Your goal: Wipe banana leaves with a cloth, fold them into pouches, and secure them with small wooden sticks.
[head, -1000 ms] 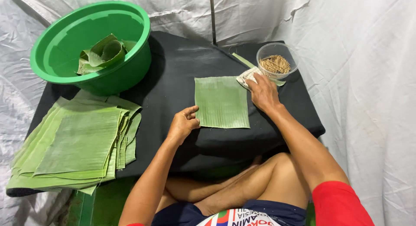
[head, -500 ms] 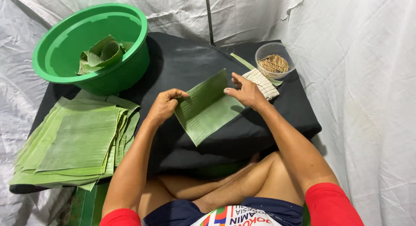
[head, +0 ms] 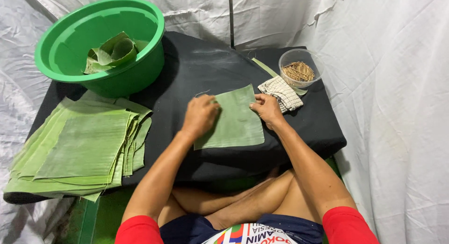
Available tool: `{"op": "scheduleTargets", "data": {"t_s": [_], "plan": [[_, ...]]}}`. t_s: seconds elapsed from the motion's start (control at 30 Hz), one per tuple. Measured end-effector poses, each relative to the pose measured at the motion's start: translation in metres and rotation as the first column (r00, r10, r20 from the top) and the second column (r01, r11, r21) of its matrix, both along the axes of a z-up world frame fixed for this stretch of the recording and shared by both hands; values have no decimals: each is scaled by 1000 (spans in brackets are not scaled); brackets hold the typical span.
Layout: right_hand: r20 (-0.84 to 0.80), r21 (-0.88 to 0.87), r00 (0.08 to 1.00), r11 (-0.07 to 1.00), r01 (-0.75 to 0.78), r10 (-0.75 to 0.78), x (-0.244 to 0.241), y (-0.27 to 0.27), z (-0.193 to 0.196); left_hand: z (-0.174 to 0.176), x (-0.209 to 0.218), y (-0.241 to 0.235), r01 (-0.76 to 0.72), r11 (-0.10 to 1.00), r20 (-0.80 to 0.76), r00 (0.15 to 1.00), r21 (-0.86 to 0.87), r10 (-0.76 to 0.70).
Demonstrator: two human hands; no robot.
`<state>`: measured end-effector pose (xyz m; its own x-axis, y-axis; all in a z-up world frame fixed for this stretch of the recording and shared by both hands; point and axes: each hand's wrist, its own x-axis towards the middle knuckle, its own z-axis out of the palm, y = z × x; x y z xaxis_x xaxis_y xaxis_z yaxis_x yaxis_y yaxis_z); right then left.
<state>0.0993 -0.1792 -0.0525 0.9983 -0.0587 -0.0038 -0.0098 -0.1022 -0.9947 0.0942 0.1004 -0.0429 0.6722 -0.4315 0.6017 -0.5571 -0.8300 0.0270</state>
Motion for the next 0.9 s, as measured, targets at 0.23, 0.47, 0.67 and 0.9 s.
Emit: {"op": "scheduleTargets", "data": {"t_s": [0.23,0.47,0.67,0.9], "plan": [[57,79,988,986,-145,141,-16,3,12,24,-49,-29,-4,1000,-489,872,9,7],[246,-231,957,968,-95,153,-34,4,27,18,-45,-29,-88,991,-525,851,-102,22],[407,-315,881,942,-112,241,-46,14,37,5,-36,-27,-102,987,-544,839,-120,21],[436,-360,884,933,-2,170,-55,23,39,-2,-32,-26,-114,983,-533,846,-147,19]]}}
